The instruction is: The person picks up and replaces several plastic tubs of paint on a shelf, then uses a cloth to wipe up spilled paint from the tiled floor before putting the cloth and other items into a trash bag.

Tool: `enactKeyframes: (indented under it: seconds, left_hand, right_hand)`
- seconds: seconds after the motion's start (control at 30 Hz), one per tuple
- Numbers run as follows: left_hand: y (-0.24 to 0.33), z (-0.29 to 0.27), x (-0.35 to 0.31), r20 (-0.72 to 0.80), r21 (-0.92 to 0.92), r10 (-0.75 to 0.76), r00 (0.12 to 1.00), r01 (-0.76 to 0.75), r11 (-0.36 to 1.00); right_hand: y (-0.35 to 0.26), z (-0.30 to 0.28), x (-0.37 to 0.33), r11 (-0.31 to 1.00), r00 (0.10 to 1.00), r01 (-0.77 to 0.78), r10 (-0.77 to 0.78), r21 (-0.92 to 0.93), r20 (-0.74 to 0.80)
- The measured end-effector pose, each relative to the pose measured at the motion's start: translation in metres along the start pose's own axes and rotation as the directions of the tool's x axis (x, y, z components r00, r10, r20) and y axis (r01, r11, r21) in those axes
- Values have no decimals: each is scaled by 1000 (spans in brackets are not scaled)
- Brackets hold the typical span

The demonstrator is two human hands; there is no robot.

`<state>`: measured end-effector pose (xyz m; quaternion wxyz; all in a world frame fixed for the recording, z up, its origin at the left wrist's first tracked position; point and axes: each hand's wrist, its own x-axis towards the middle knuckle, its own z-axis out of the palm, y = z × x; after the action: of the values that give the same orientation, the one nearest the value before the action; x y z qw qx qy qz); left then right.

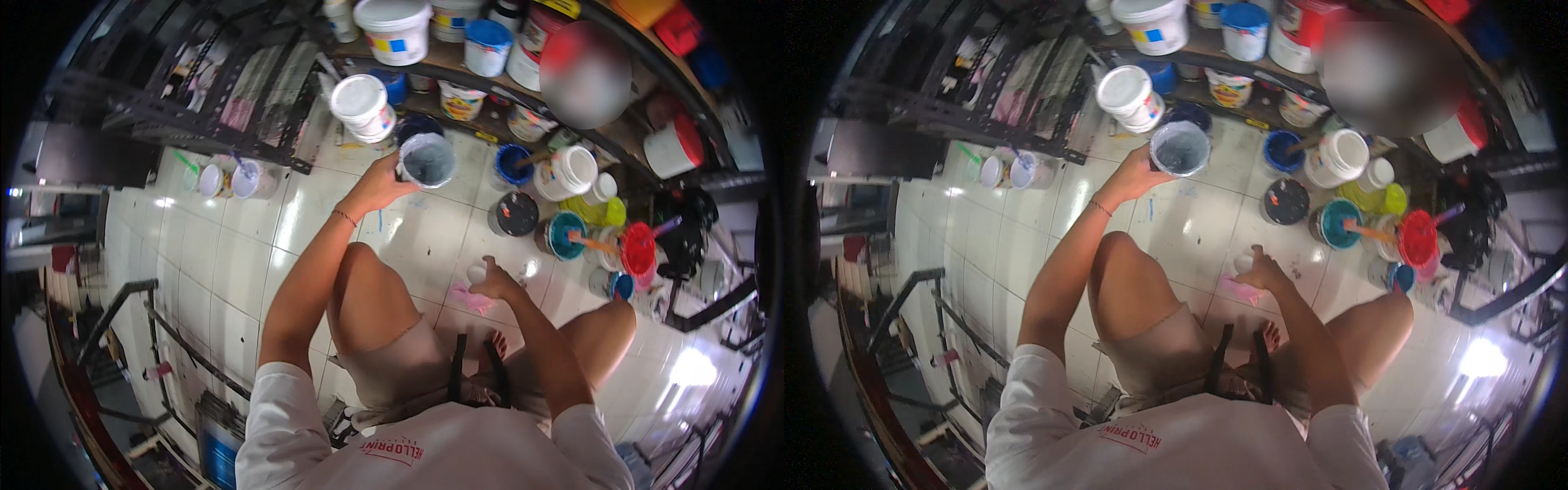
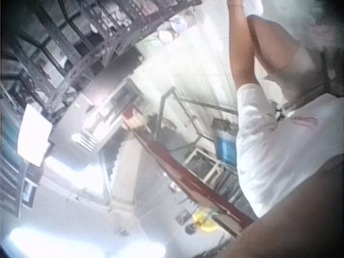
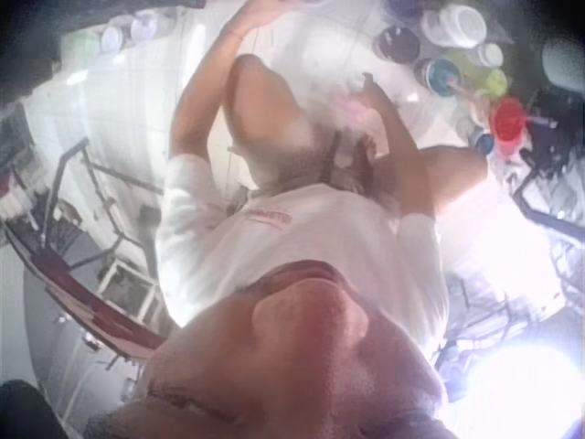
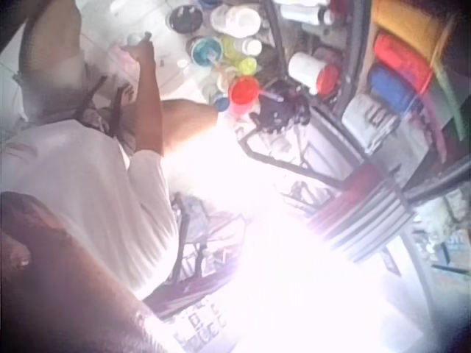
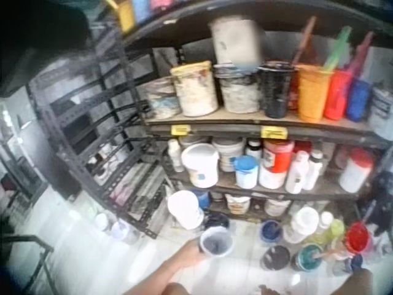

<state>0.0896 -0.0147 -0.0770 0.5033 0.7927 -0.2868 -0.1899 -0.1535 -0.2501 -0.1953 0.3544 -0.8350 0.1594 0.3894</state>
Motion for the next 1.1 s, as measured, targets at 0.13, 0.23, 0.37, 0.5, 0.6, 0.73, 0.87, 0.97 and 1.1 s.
enactKeyframes:
  seconds: [0.13,0.23,0.37,0.5,0.6,0.73,0.87,0.97,1.1]
  left_hand:
    - [-74,-58,-45,-147,2,-272,951,275,961]
    - [-123,-73,-73,-327,-219,-470,820,418,882]
    - [-197,-72,-82,-479,-496,-582,658,344,797]
    - [-253,-63,-57,-515,-643,-614,599,203,738]
    - [-279,-63,-31,-560,-685,-590,582,76,725]
    - [-283,-55,10,-546,-746,-597,588,-15,666]
    - [-301,-62,21,-547,-733,-569,614,-23,680]
    - [-310,-62,33,-585,-709,-549,597,-48,704]
    - [-323,-71,42,-606,-712,-574,551,-53,700]
  right_hand:
    - [5,26,6,989,998,48,-54,143,34]
    - [15,40,11,984,996,82,-87,157,25]
    - [20,44,14,972,994,92,-103,217,39]
    - [17,49,3,969,990,140,-135,202,-43]
    - [4,43,-17,955,987,158,-151,251,-47]
    - [-2,36,-43,924,999,17,-31,381,30]
    - [-13,34,-49,953,995,-87,68,289,75]
    - [-14,35,-50,955,995,-73,48,288,92]
    - [-20,33,-51,963,992,-91,65,255,109]
